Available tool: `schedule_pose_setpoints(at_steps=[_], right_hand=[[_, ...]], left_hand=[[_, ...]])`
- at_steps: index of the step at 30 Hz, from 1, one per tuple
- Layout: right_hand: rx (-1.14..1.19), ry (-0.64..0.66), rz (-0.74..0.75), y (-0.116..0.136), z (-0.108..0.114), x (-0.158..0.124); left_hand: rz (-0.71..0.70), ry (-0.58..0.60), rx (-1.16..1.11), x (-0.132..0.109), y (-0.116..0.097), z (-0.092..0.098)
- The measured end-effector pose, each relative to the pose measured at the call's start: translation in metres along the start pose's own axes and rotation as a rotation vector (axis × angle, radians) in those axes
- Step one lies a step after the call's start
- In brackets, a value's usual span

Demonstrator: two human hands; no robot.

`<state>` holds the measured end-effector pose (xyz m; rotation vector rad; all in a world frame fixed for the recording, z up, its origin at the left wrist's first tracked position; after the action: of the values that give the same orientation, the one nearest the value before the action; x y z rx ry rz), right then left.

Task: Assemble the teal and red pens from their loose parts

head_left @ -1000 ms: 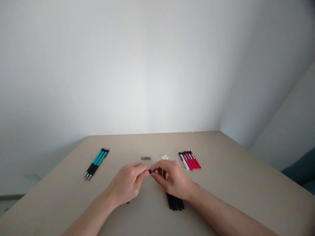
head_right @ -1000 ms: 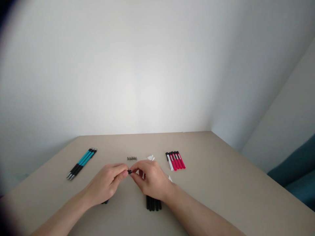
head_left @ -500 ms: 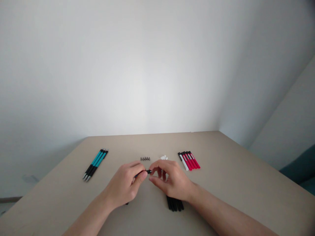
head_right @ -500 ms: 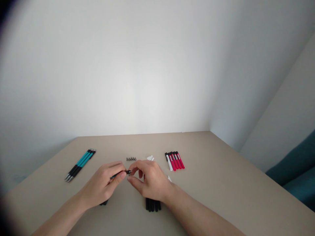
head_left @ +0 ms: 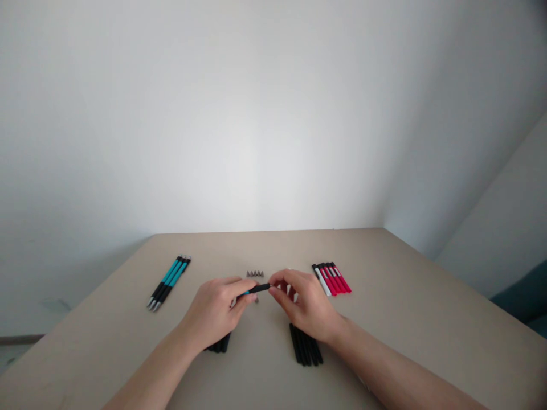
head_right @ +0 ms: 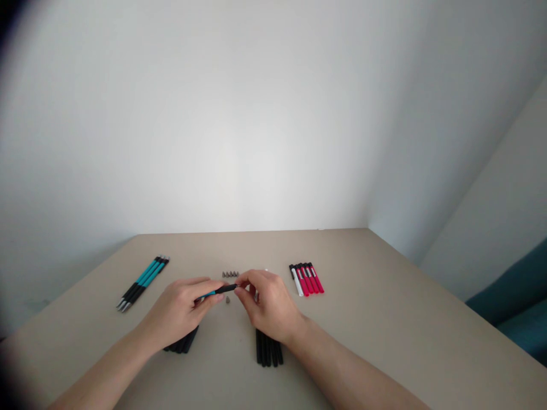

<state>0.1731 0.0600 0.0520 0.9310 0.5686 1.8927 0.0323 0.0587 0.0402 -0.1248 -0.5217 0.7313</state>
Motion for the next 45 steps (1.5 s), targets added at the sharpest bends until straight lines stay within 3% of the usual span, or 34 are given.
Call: schedule_pose_setpoints(at_steps=[13, 25, 33, 45], right_hand=[[0.053, 0.043, 0.009, -0.004, -0.003, 0.0], [-0.009, 0.05, 0.051, 0.006, -0.003, -0.002], [-0.233, 0.12, 0.218, 0.016, -0.019, -0.005], [-0.382, 0.153, 0.188, 0.017, -0.015, -0.002]], left_hand=[[-0.062, 0.001, -0.009, 0.001, -0.012, 0.0], [0.004, 0.1, 0.053, -0.001, -0.011, -0.002], [-0.029, 0.177, 0.078, -0.001, -0.012, -0.014], [-0.095, 0.231, 0.214, 0.003, -0.02, -0.012]])
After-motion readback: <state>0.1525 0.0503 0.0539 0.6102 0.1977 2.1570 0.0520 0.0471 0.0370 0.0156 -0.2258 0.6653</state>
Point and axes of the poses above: each hand's wrist, its own x-axis towards the middle knuckle, its own z-axis out of the back of the hand, y = z × x, the point moved 8 cm from there along x, towards the middle knuckle, and after that the axes turned 14 degrees about -z, right-handed, at the moved point
